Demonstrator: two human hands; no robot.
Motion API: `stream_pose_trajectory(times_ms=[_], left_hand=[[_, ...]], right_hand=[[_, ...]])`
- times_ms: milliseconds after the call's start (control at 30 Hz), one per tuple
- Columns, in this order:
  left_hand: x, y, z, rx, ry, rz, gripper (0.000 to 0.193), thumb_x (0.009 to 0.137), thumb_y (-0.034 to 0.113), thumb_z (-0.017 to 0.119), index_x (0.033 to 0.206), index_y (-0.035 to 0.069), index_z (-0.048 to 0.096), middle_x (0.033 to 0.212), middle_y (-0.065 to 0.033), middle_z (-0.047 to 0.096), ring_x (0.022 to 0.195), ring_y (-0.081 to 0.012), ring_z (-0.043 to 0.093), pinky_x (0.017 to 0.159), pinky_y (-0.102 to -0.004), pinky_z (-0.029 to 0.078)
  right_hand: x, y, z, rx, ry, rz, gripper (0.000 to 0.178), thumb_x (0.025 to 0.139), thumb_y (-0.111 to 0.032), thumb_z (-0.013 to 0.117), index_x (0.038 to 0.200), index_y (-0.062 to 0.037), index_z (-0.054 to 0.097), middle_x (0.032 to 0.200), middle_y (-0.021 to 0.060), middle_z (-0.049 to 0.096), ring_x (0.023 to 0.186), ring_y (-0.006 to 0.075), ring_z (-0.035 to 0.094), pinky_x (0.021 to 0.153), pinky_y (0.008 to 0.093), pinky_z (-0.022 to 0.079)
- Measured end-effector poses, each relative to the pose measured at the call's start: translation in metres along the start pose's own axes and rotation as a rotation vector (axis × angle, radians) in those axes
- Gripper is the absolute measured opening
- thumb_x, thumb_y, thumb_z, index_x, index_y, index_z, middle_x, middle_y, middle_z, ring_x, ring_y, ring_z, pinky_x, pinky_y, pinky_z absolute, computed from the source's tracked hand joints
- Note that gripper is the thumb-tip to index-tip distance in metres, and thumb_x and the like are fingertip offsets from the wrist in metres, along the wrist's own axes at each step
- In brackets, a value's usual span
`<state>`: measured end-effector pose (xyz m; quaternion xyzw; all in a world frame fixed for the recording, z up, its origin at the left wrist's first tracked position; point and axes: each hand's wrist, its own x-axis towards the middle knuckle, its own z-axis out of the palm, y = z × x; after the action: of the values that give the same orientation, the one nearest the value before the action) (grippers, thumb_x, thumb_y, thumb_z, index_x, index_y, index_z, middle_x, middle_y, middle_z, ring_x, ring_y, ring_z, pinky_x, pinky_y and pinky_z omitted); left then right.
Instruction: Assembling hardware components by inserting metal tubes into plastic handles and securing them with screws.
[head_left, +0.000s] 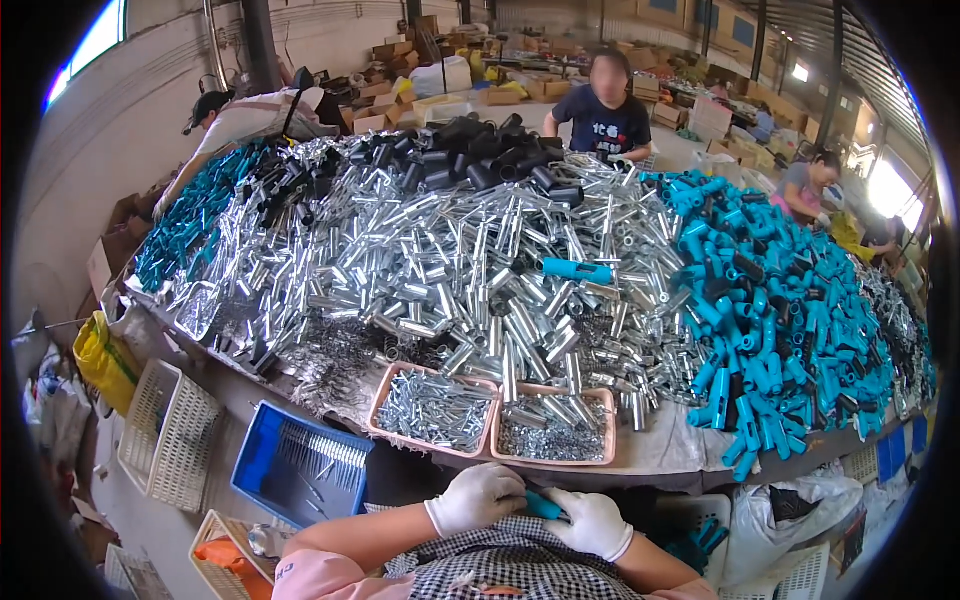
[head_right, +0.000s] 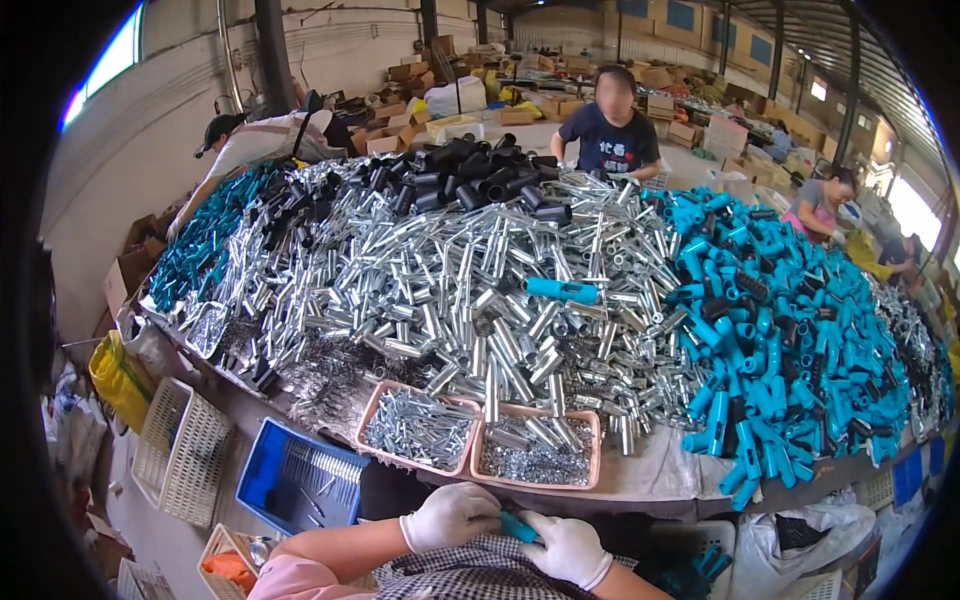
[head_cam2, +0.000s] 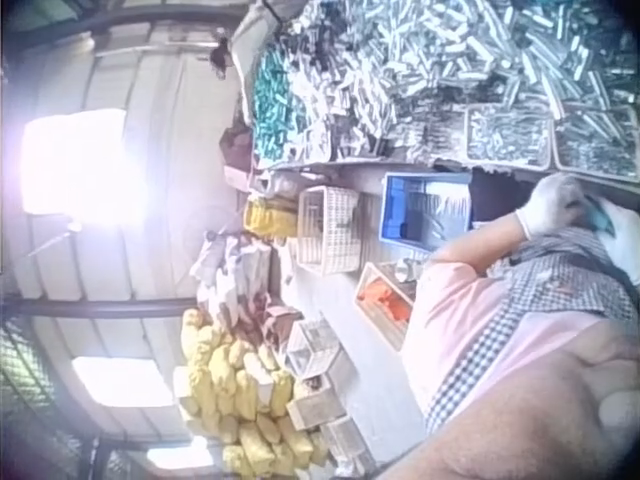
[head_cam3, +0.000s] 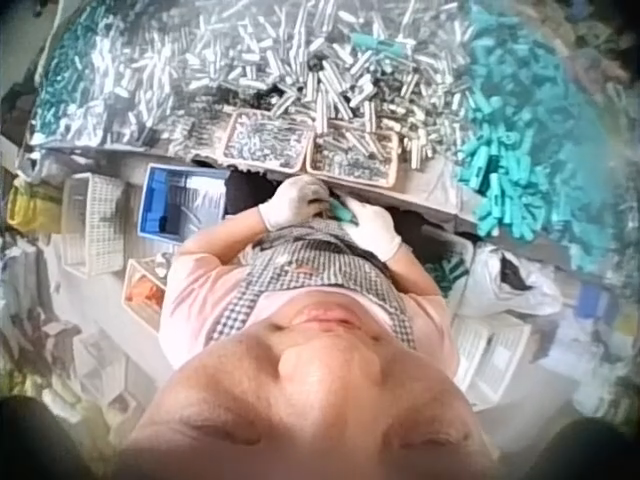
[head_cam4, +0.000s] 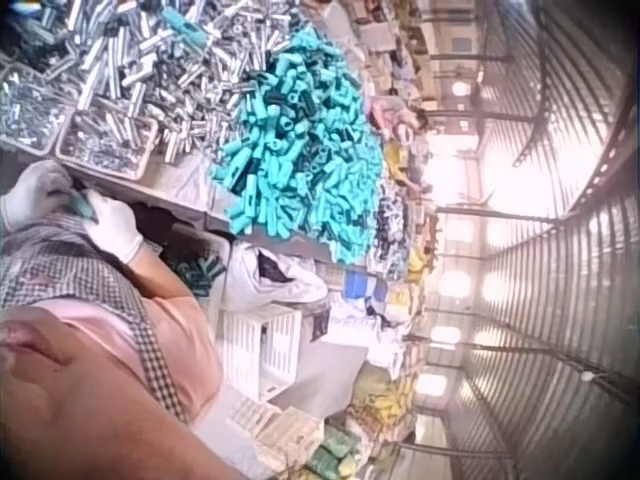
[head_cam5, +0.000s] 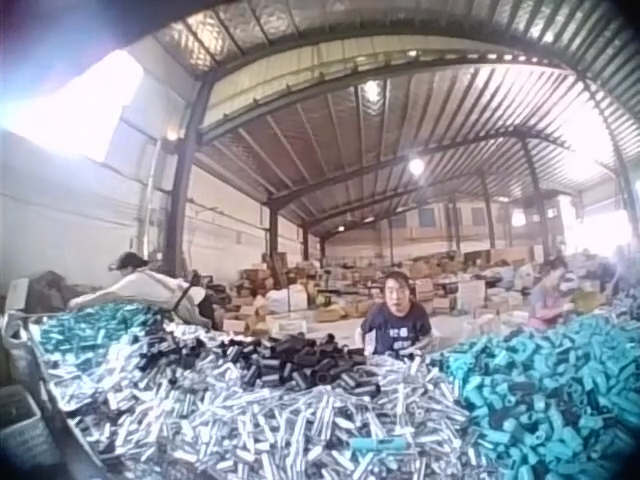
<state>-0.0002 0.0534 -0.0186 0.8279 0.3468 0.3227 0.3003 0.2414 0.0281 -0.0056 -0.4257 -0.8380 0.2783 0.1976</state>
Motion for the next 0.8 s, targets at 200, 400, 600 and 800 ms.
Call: stream_pose_trajectory(times_ms=[200, 400, 600, 800], left_hand=[[-0.005, 0.002, 0.007, 0.203, -0.081, 0.195, 0.017, 0.081, 0.019, 0.072, 0.091, 0.006, 0.072, 0.097, -0.0093, 0.069, 0.084, -0.0278, 0.066, 0.074, -0.0373, 0.054], [-0.006, 0.013, 0.000, 0.306, -0.218, 0.276, 0.035, 0.081, 0.026, 0.072, 0.107, 0.003, 0.067, 0.103, -0.0093, 0.065, 0.084, -0.0249, 0.065, 0.074, -0.0362, 0.054], [-0.007, 0.015, -0.003, 0.458, -0.234, 0.401, 0.041, 0.071, 0.021, 0.070, 0.108, 0.005, 0.067, 0.097, -0.0061, 0.064, 0.075, -0.0208, 0.063, 0.065, -0.0345, 0.053], [0.014, 0.029, 0.000, 0.341, -0.502, 0.244, 0.027, 0.072, 0.029, 0.074, 0.088, 0.010, 0.063, 0.083, -0.0068, 0.062, 0.077, -0.0270, 0.065, 0.068, -0.0396, 0.053]], right_hand=[[-0.006, 0.003, -0.004, 0.095, -0.045, 0.023, 0.044, 0.079, -0.032, 0.073, 0.116, -0.0113, 0.065, 0.082, 0.0157, 0.070, 0.071, 0.0345, 0.068, 0.063, 0.0428, 0.055], [-0.018, 0.020, 0.004, 0.405, -0.127, 0.061, 0.052, 0.080, -0.027, 0.073, 0.125, -0.0024, 0.061, 0.102, 0.0217, 0.069, 0.090, 0.0309, 0.070, 0.081, 0.0357, 0.054], [-0.023, 0.015, -0.011, 0.943, -0.548, 0.482, 0.062, 0.087, -0.014, 0.067, 0.143, -0.0005, 0.045, 0.085, 0.0038, 0.066, 0.061, 0.0093, 0.058, 0.056, 0.0238, 0.048], [-0.024, -0.004, -0.025, 0.396, -0.463, 0.098, 0.076, 0.087, -0.015, 0.064, 0.150, 0.0016, 0.027, 0.117, 0.0335, 0.059, 0.104, 0.0450, 0.062, 0.088, 0.0405, 0.052]])
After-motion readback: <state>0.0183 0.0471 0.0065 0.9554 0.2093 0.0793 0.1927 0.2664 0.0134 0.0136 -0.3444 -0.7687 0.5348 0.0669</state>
